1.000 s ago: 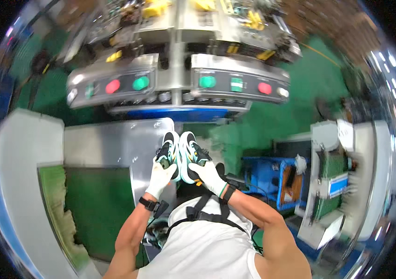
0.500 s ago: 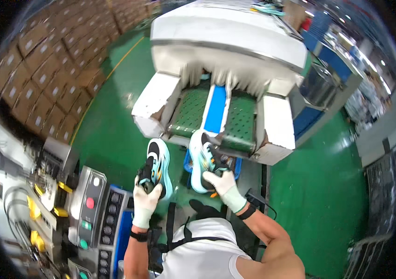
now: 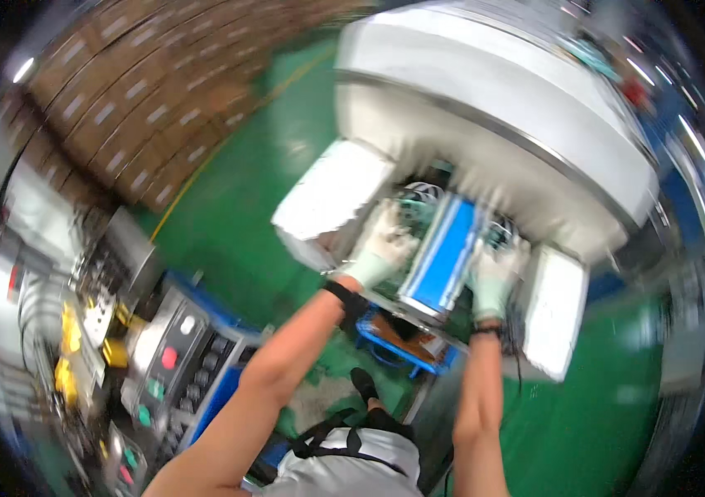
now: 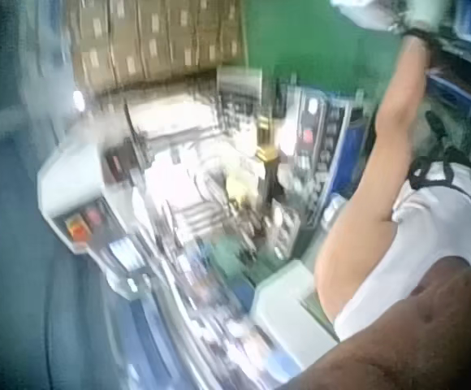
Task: Placing shoes into a heat-setting machine and onto a conveyor belt for processing.
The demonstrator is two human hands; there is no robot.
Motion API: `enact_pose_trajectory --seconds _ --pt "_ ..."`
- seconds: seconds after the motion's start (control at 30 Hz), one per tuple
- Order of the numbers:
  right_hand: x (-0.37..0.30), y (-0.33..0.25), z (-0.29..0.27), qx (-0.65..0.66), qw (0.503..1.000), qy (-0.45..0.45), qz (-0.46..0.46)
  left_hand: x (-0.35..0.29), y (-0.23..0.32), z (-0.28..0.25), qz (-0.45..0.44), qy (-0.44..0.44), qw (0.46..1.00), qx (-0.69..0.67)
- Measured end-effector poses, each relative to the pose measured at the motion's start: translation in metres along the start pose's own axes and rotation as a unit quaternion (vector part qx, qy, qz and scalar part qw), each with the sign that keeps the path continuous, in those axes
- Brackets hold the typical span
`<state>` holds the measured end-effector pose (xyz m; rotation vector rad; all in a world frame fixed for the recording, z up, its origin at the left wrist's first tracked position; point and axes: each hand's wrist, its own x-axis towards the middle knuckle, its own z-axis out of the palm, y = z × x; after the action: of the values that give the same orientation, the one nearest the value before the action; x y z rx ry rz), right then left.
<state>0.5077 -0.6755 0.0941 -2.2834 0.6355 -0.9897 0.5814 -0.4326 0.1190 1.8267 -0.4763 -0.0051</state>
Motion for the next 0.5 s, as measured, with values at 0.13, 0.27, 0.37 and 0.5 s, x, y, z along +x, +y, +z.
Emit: enact_pose_trajectory --seconds 0.13,0.27,0.37,0.5 --pt "-0.096 -0.156 0.017 0.225 0.959 -0.115 -0.132 -0.138 -0.047 -0.094 0.04 0.021 0.996 0.075" --pt "-0.205 -0.152 0.088 0.267 0.723 -0.627 -0.113 -0.362 -0.119 -0.168 -0.261 0.096 0.949 0.15" --pt "-0.28 -0.135 0.146 0.237 0.599 -0.758 -0.1 -0.551 -0.12 -0.212 -0.536 0.371 0.74 0.167" --pt "-0.387 -0.181 0.133 0.128 0.501 -0.828 -0.218 -0.844 -0.06 -0.164 -0.565 0.686 0.383 0.253"
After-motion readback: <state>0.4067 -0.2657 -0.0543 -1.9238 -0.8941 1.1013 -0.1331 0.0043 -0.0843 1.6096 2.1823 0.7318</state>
